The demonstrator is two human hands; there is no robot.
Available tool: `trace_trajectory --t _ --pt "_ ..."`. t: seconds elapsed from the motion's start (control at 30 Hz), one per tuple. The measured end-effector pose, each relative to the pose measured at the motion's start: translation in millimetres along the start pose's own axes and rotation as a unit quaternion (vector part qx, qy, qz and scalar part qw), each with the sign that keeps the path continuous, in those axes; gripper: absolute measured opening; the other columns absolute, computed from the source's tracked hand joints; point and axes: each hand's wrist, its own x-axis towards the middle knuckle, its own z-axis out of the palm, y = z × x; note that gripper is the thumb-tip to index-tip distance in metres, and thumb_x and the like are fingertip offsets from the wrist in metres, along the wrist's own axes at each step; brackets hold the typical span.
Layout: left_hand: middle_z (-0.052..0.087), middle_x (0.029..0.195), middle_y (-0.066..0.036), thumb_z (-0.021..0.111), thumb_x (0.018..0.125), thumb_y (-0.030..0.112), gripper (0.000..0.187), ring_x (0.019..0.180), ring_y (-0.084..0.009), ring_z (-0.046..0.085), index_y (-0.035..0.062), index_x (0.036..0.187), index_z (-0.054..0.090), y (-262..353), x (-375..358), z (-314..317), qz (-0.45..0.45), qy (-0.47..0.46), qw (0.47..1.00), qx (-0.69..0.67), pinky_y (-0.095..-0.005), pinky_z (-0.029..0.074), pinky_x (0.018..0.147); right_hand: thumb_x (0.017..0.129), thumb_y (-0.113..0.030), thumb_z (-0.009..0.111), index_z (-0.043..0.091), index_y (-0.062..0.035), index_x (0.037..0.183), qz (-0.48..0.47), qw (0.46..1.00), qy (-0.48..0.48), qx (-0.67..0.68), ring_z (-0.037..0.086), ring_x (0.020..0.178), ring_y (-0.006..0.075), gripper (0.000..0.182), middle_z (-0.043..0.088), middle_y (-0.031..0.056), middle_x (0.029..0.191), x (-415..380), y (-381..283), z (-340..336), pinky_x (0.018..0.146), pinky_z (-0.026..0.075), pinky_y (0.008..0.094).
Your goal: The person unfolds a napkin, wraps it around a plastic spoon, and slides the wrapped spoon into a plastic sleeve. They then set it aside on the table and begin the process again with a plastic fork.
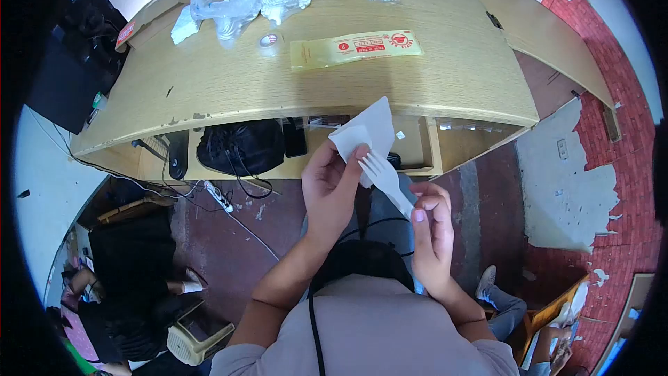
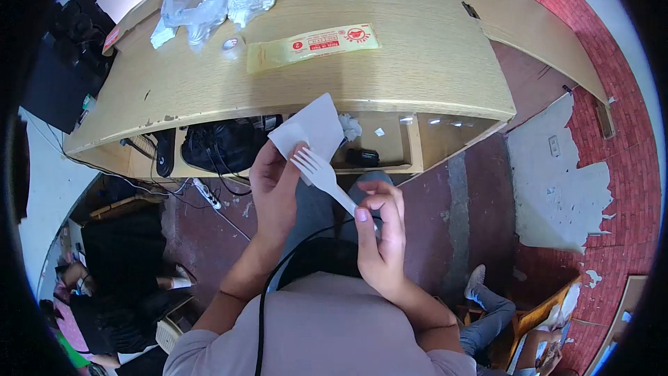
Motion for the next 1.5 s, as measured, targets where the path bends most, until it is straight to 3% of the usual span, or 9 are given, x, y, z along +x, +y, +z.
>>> trace_trajectory --t 0.13,0.3,0.4,0.6,0.73,0.8,1.0,1.43,1.5 --pt "0.061 0.103 -0.006 0.055 0.091 0.0 0.023 0.093 -0.0088 0.057 -0.0062 0.113 0.054 -3 -1 0 0.001 -0.003 1.0 -0.015 -0.0236 0.046 0.081 0.092 0.001 0.047 0.046 -0.0009 0.092 -0.008 0.999 -0.003 0.049 0.051 0.095 0.0193 0.002 0.051 0.017 0.113 -1 15 9 0.083 0.041 0.0282" --pt "0.061 0.103 -0.006 0.053 0.092 0.001 0.024 0.093 -0.0091 0.058 -0.0048 0.116 0.052 -9 -2 -3 -0.015 0.003 1.0 -0.017 -0.0235 0.047 0.081 0.098 -0.006 0.043 0.044 -0.0032 0.092 0.151 0.974 -0.065 0.158 0.05 0.071 0.0081 0.007 0.059 0.0076 0.084 -2 10 10 0.065 0.041 0.0213" --pt "0.061 0.103 -0.005 0.052 0.094 0.004 0.025 0.092 -0.0084 0.058 -0.0041 0.117 0.052 -12 0 -4 -0.041 0.015 0.998 -0.046 -0.0243 0.047 0.08 0.097 -0.006 0.046 0.044 -0.0036 0.09 0.113 0.98 -0.033 0.162 0.046 0.063 0.0053 0.008 0.054 0.0028 0.071 -1 19 17 0.056 0.037 0.02" --pt "0.062 0.101 -0.006 0.044 0.099 0.027 0.034 0.089 -0.012 0.06 -0.0008 0.117 0.052 -1 6 -14 -0.146 -0.05 0.976 -0.156 -0.0278 0.049 0.076 0.095 -0.006 0.05 0.045 -0.0038 0.086 0.083 0.991 -0.012 0.107 0.044 0.06 0.0057 0.01 0.051 0.0011 0.067 1 24 20 0.054 0.037 0.0209" --pt "0.062 0.1 -0.007 0.042 0.1 0.033 0.039 0.088 -0.0138 0.061 0.0003 0.117 0.052 2 7 -10 -0.142 -0.016 0.983 -0.111 -0.0289 0.049 0.074 0.094 -0.004 0.051 0.045 -0.004 0.085 0.078 0.992 -0.016 0.1 0.045 0.061 0.0055 0.011 0.051 0.0014 0.067 3 25 20 0.055 0.038 0.0206" --pt "0.062 0.102 -0.008 0.042 0.1 0.033 0.039 0.089 -0.0137 0.061 -0.0003 0.116 0.052 2 7 -15 -0.093 -0.061 0.985 -0.129 -0.0284 0.049 0.075 0.1 -0.015 0.041 0.043 -0.0052 0.09 0.085 0.99 -0.038 0.107 0.036 0.058 0.0028 0.014 0.05 0.0022 0.072 4 21 19 0.054 0.03 0.0181" --pt "0.062 0.103 -0.006 0.05 0.096 0.012 0.024 0.09 -0.0106 0.059 -0.0034 0.115 0.054 -2 7 -18 -0.072 -0.028 0.997 0.0 -0.0268 0.049 0.078 0.1 -0.014 0.036 0.043 -0.0035 0.094 0.128 0.98 -0.075 0.136 0.039 0.058 0.0072 0.014 0.052 0.0039 0.072 5 15 13 0.053 0.034 0.0236" --pt "0.063 0.1 -0.005 0.051 0.093 0.006 0.027 0.087 -0.0107 0.061 -0.0025 0.119 0.053 -4 12 -16 -0.05 -0.028 0.998 0.018 -0.0239 0.05 0.074 0.098 -0.008 0.041 0.046 -0.0007 0.094 0.128 0.982 -0.096 0.103 0.046 0.062 0.0115 0.01 0.053 0.0068 0.074 11 4 13 0.057 0.039 0.0253" --pt "0.062 0.105 -0.007 0.049 0.093 -0.001 0.026 0.093 -0.0116 0.059 -0.0049 0.119 0.051 -5 13 -17 -0.067 -0.026 0.997 -0.007 -0.0258 0.049 0.08 0.097 -0.008 0.042 0.047 -0.0005 0.093 0.075 0.992 -0.085 0.063 0.047 0.062 0.0124 0.01 0.052 0.0067 0.073 10 9 16 0.057 0.04 0.0256"
